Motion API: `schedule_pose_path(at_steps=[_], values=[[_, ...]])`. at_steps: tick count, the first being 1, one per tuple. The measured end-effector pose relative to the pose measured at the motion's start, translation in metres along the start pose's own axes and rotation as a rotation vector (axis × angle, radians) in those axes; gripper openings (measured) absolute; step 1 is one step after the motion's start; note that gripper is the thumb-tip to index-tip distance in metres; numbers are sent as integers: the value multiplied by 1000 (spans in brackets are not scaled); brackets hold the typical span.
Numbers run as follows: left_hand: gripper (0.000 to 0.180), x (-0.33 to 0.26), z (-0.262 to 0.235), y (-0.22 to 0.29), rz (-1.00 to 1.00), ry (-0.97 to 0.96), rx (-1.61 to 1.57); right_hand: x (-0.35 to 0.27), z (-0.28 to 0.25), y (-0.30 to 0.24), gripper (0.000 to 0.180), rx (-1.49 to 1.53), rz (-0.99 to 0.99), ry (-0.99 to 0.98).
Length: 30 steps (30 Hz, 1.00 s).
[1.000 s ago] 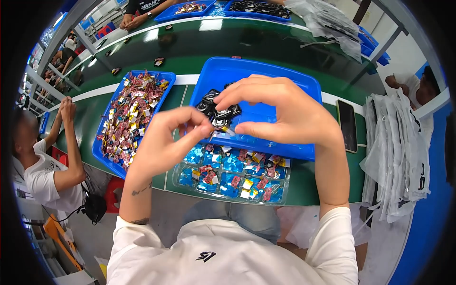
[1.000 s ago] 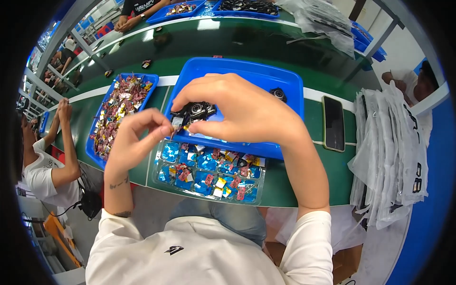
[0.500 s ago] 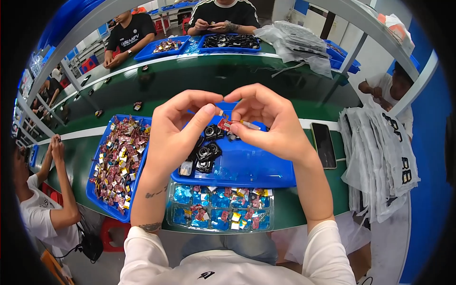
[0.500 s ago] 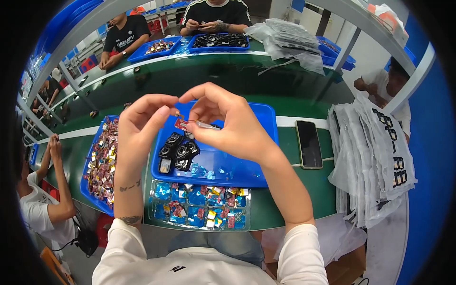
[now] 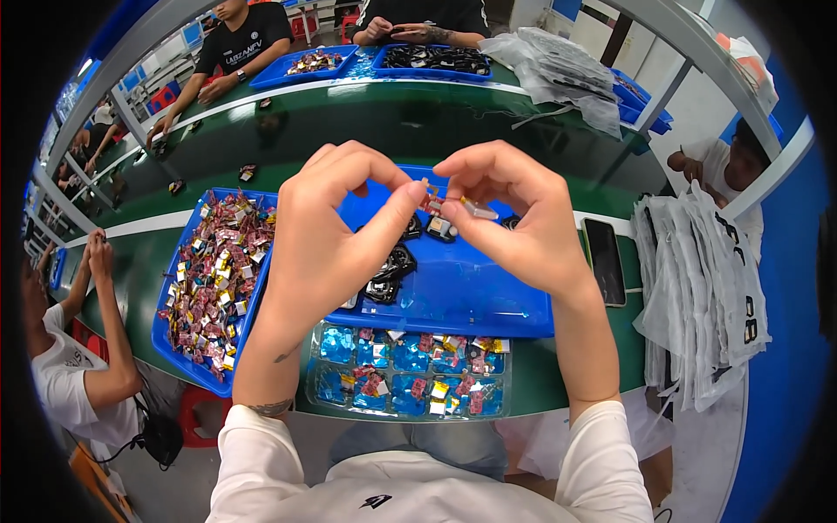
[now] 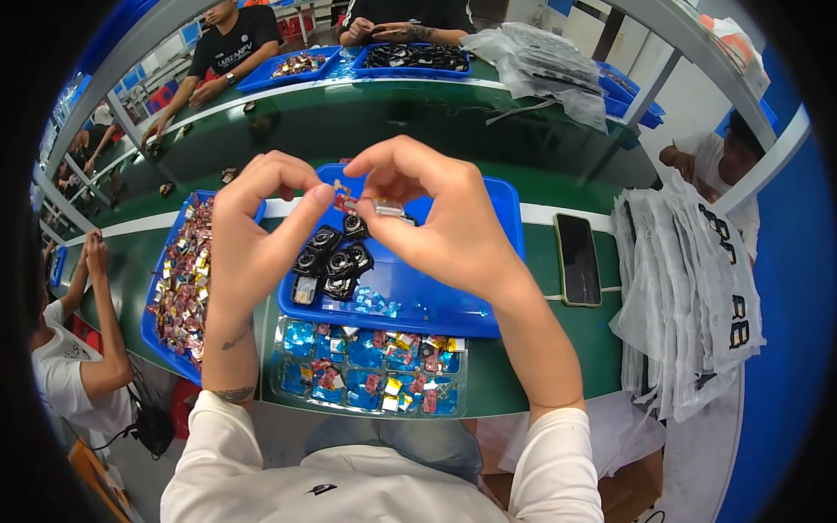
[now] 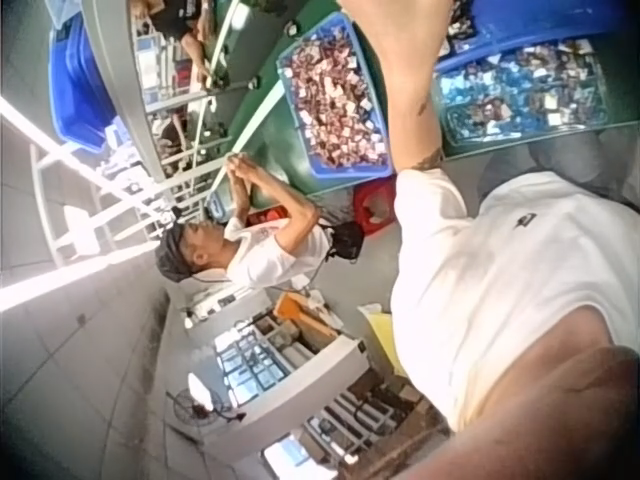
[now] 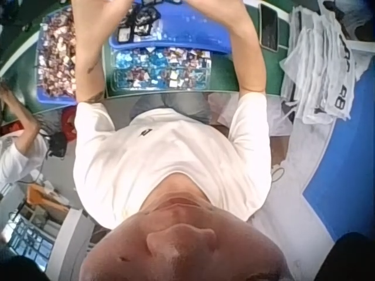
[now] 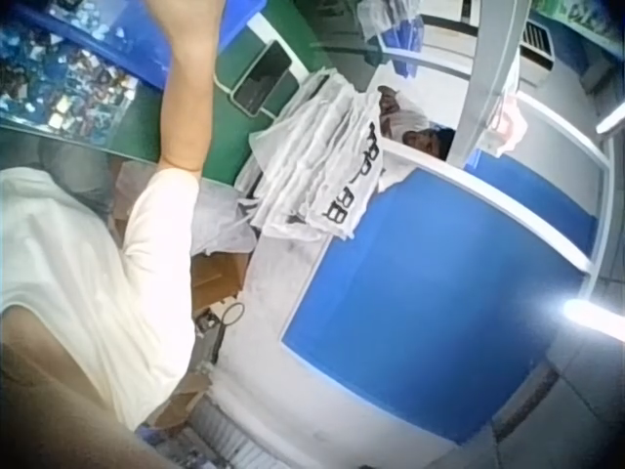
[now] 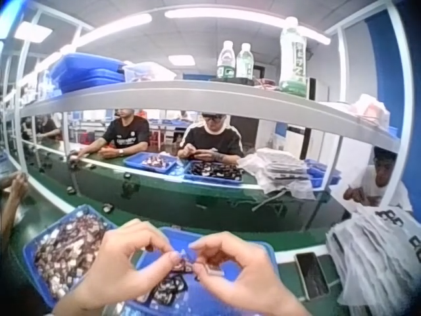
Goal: Assembling small electronic components and packaging them into plastic trays and bags on an assembly line.
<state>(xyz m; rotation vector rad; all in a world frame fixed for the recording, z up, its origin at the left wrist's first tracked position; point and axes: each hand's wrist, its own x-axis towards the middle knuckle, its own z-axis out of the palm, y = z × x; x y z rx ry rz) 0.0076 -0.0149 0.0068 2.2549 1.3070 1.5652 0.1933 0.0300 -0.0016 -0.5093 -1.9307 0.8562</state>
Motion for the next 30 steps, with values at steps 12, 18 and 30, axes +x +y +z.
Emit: schedule_pose_path(at_steps=[12, 18, 30], values=[[24, 3, 5, 8, 274, 43, 54, 3, -13, 1, 26, 472, 367, 48], [24, 2, 10, -2, 344, 49, 248, 3, -9, 0, 27, 490, 442, 0], [15, 1, 8, -8, 349, 112, 306, -1, -3, 1, 12, 65, 276, 113]])
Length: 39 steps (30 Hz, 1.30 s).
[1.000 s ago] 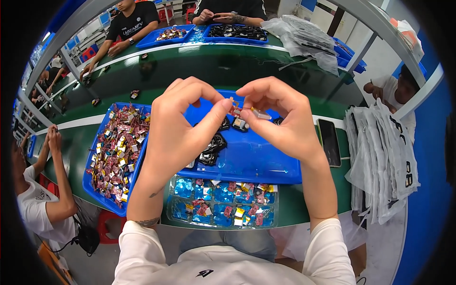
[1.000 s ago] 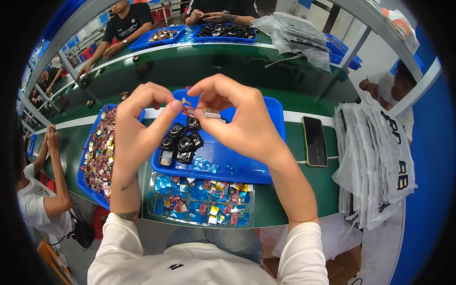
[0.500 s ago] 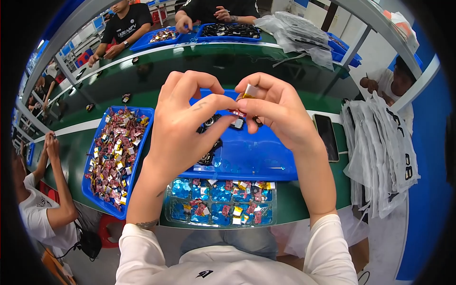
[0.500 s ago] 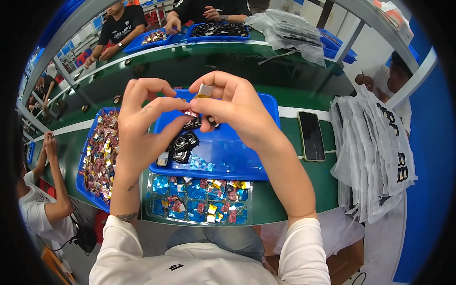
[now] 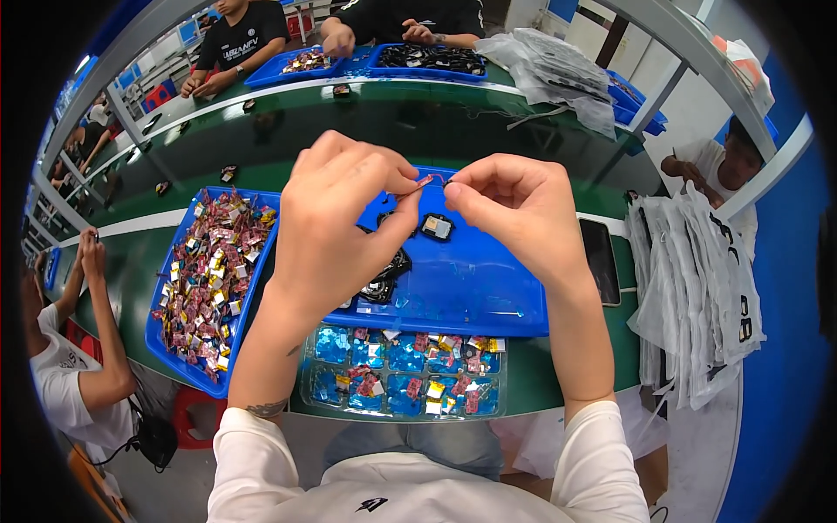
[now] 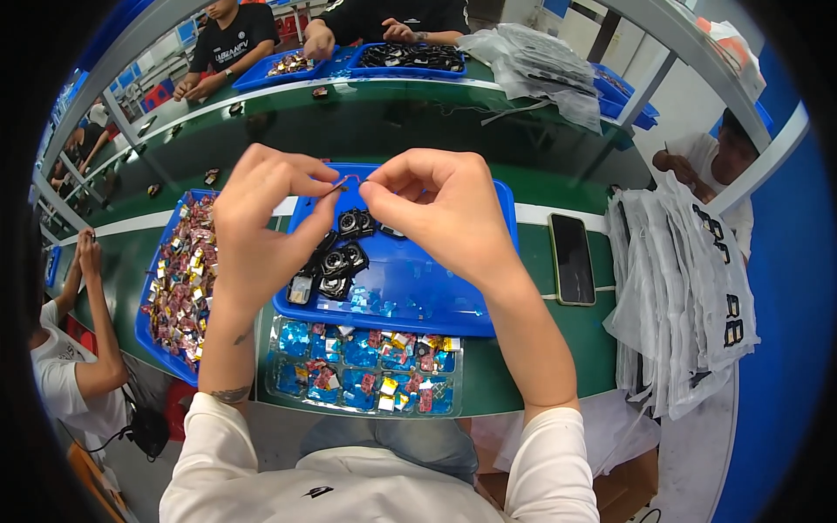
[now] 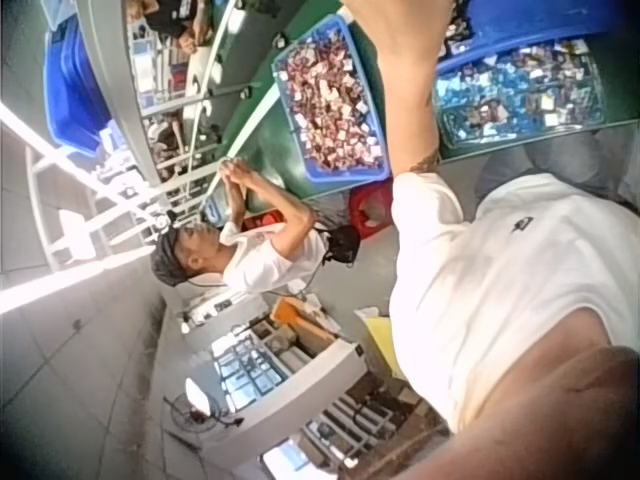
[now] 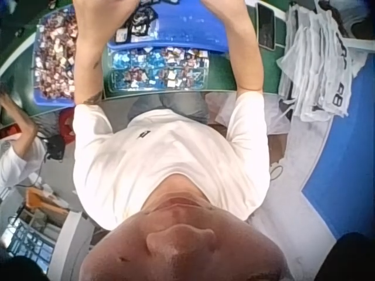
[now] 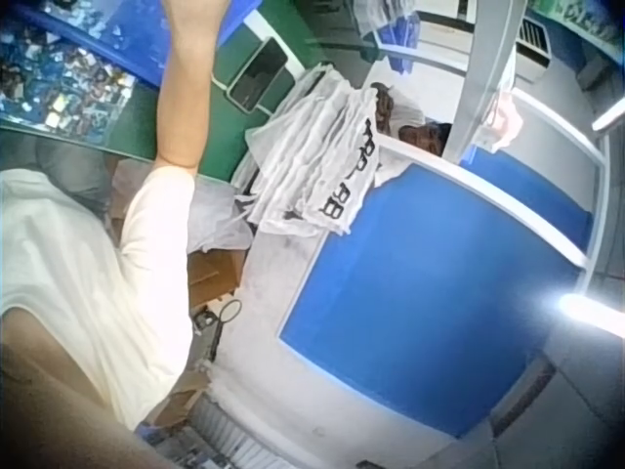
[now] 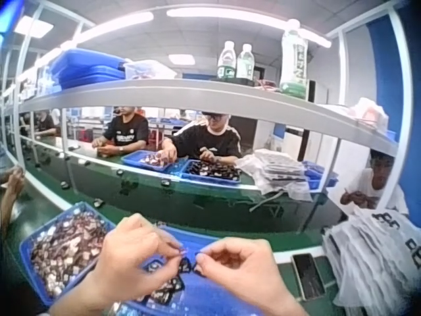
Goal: Assembling small electronic components and packaging them into plastic trays and bags on an assembly line.
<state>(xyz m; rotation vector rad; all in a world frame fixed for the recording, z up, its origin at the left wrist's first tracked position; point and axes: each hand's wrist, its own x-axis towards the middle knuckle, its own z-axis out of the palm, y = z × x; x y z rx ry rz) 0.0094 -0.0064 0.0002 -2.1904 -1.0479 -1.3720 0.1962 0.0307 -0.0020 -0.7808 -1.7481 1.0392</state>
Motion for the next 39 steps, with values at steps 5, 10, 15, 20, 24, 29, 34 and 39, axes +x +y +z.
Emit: schedule_pose_path(at_steps=[5, 10, 15, 20, 24, 29, 34, 39], values=[[9, 0, -3, -2, -684, -328, -685, 2, -1, 2, 11, -115, -123, 23], [12, -1, -5, -11, -866, -444, -1034, 1, -9, -4, 10, 46, -7, -106], [12, -3, -4, -14, -836, -447, -1117, 2, -9, 1, 14, 323, 67, -234], [12, -2, -4, -12, -820, -424, -1204, 1, -7, 4, 19, 425, 110, -308], [11, -3, -2, -15, -809, -472, -1332, 2, -6, 8, 21, 496, 174, -350], [10, -1, -7, -16, -767, -468, -1315, 3, -5, 8, 22, 516, 150, -346], [8, -4, -4, -18, -753, -484, -1343, 1, -3, 7, 22, 508, 159, -349], [9, -2, -8, -18, -690, -500, -1329, 0, -2, 6, 20, 589, 215, -357]])
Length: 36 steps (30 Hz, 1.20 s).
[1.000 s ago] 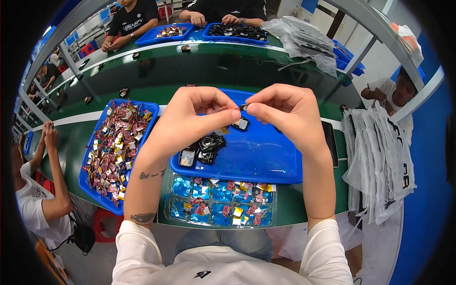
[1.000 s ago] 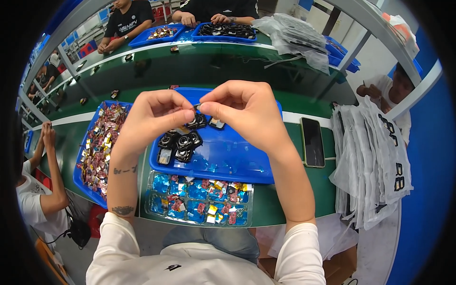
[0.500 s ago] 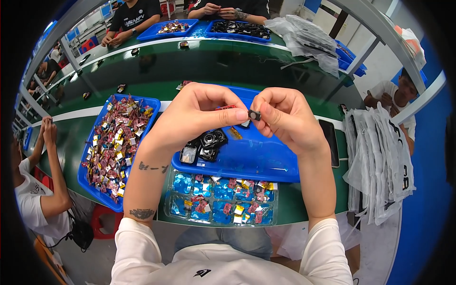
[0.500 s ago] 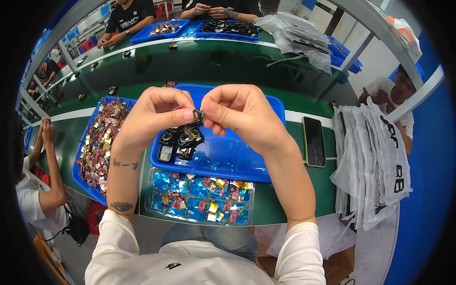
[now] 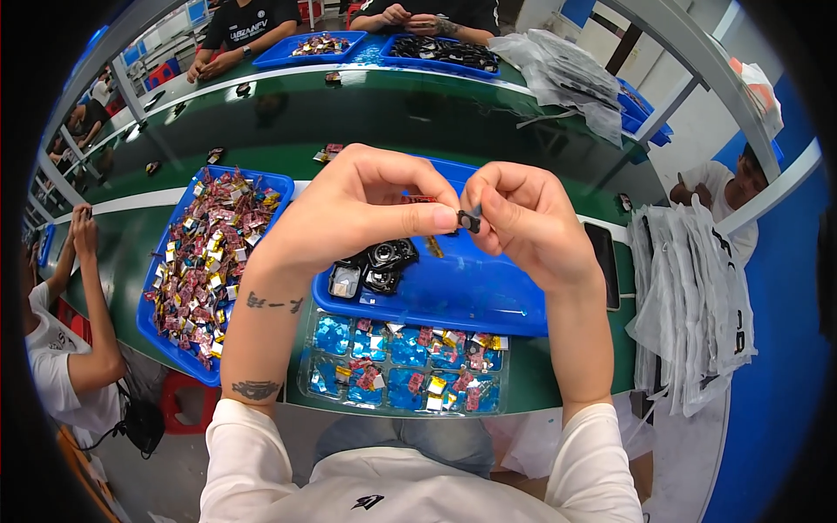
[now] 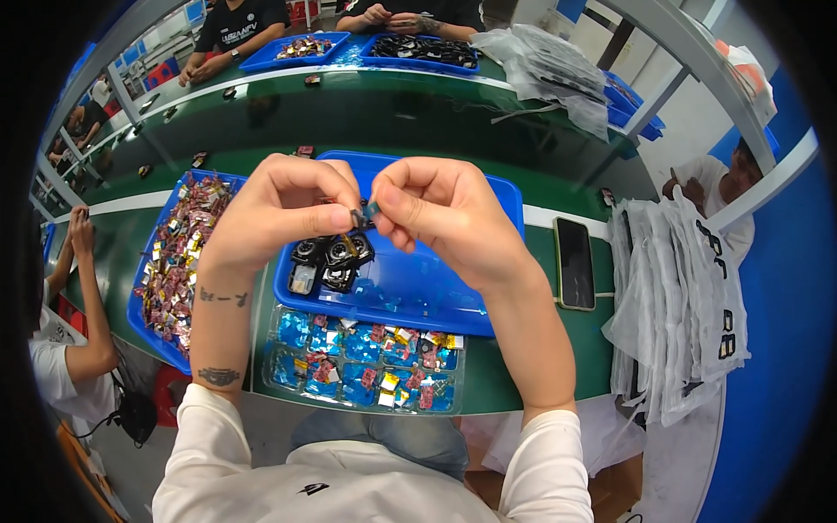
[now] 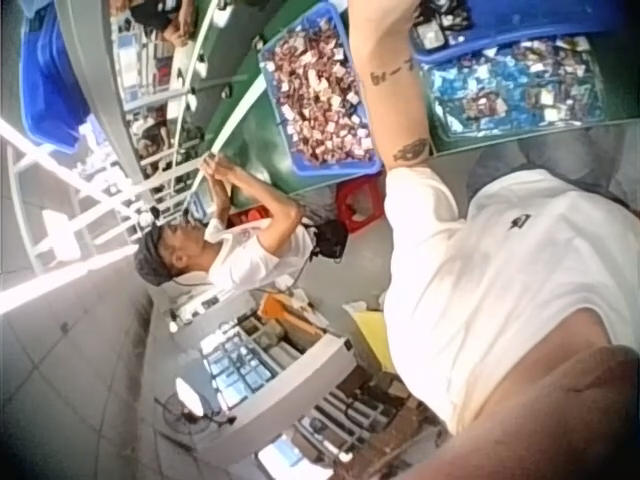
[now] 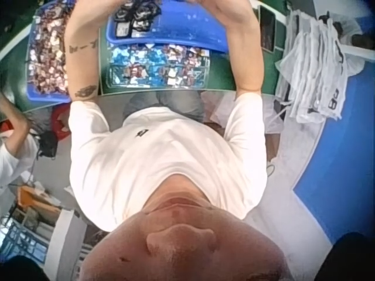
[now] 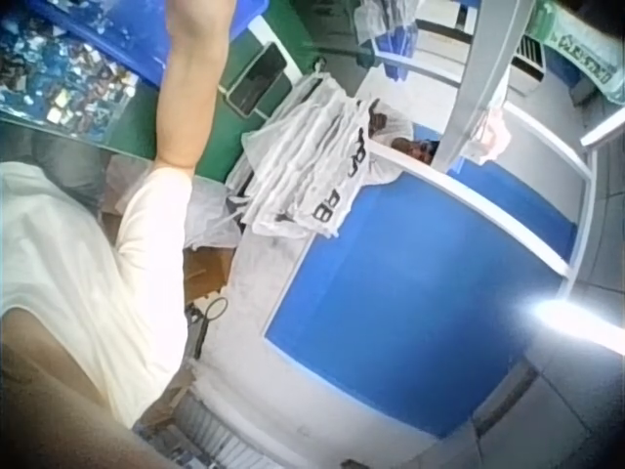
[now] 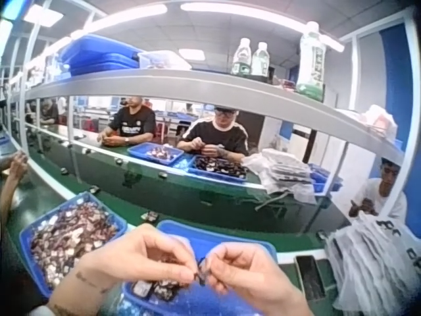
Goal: Assembling small electronic components and packaging them into plastic trays and bags on an assembly line.
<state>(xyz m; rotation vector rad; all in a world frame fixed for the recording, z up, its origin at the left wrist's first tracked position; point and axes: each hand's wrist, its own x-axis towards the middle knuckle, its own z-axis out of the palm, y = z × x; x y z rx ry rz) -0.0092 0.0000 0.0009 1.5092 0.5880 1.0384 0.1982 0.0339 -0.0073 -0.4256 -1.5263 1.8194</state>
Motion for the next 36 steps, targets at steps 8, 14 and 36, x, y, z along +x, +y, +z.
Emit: schedule_pose_path(at_steps=[8, 14, 36], values=[[15, -4, -9, 9, 86, 170, 111, 8, -7, 20, 13, -1392, -291, 186], [16, -7, -11, 10, 88, 226, 125, 14, 6, 56, 37, -1569, -170, -79], [9, -2, 1, -3, 103, 466, 209, 17, 11, 22, 21, -335, -169, 459]])
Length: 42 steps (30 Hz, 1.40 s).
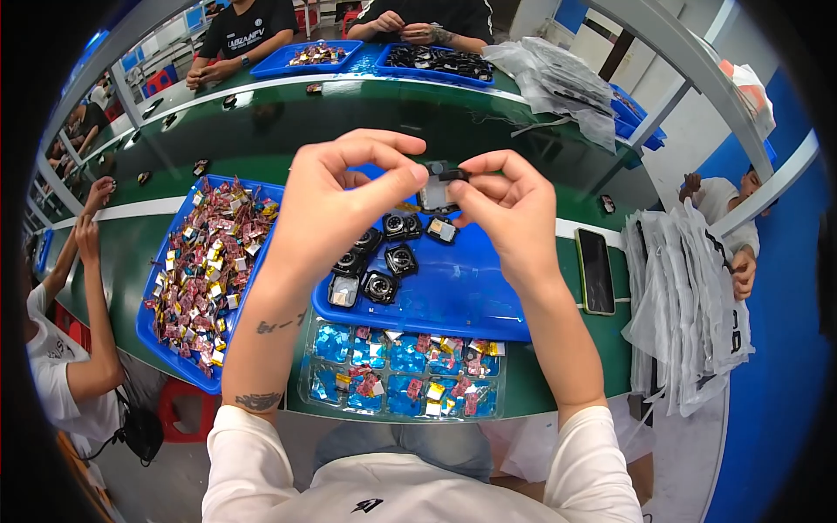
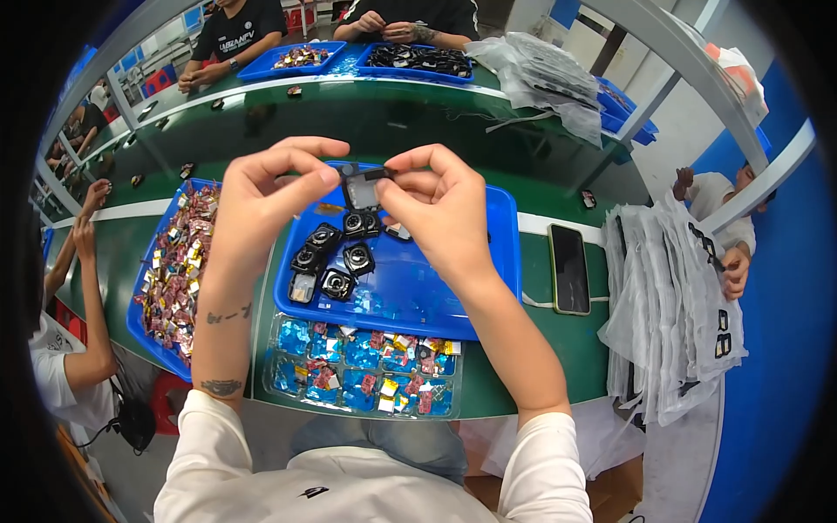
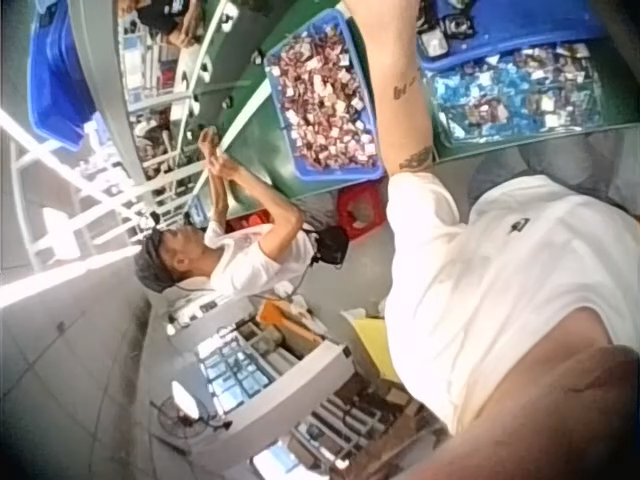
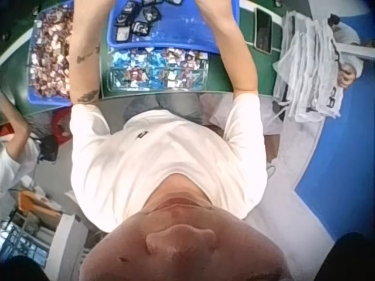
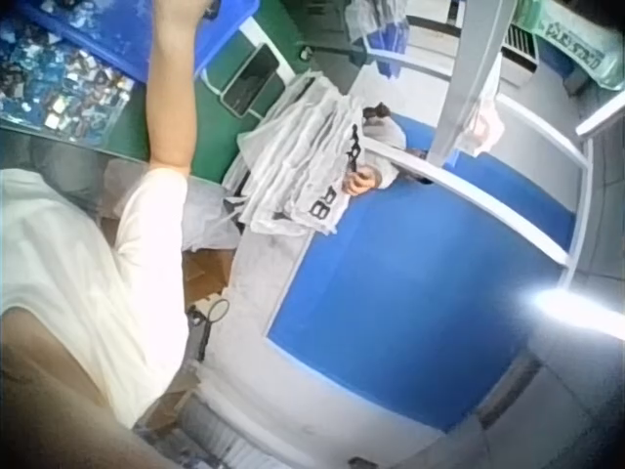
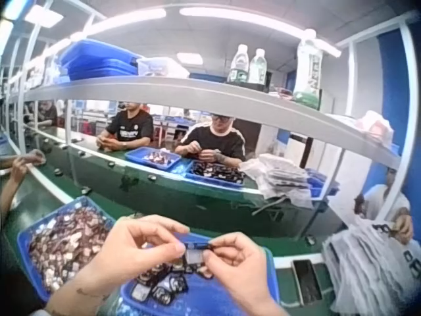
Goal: Assembling small electronic components and packaging them into plastic trays and bags on an assembly line.
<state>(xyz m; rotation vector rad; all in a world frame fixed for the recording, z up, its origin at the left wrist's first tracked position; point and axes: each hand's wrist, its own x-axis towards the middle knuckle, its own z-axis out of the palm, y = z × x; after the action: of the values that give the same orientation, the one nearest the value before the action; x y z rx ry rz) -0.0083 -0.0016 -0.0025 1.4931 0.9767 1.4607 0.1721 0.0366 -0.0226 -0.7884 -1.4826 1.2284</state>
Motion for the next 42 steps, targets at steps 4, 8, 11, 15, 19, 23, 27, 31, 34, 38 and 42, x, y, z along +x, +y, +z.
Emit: schedule_pose_path(at_steps=[4, 8, 11, 15, 19, 23, 27, 31, 34, 38, 42], values=[[9, -2, 10, -1, 73, 62, 329, -6, 4, -10, 25, 87, -65, 42], [11, -1, 15, -6, 217, 136, 451, -9, 4, -12, 27, 37, -82, -2], [12, -2, 14, -6, 207, 122, 469, -10, 4, -11, 26, -12, -99, -9], [12, -2, 12, -7, 175, 114, 467, -10, 5, -10, 25, -47, -117, -13], [9, -1, 13, -6, 154, 95, 418, -12, 5, -11, 25, -49, -127, 7], [10, 0, 12, -9, 97, 93, 305, -13, 7, -11, 23, -80, -171, 13], [9, -3, 17, -10, 138, 130, 390, -13, 9, -8, 19, -102, -230, 46], [12, -3, 21, -12, 122, 158, 327, -12, 8, -6, 18, -85, -248, 64], [12, -3, 23, -12, 137, 151, 322, -11, 6, -3, 18, -139, -332, 91], [11, -2, 27, -13, 95, 101, 224, -8, 0, -6, 15, -123, -295, 128], [10, -4, 24, -10, 129, 115, 334, -2, -2, -4, 15, 53, -207, 98]])
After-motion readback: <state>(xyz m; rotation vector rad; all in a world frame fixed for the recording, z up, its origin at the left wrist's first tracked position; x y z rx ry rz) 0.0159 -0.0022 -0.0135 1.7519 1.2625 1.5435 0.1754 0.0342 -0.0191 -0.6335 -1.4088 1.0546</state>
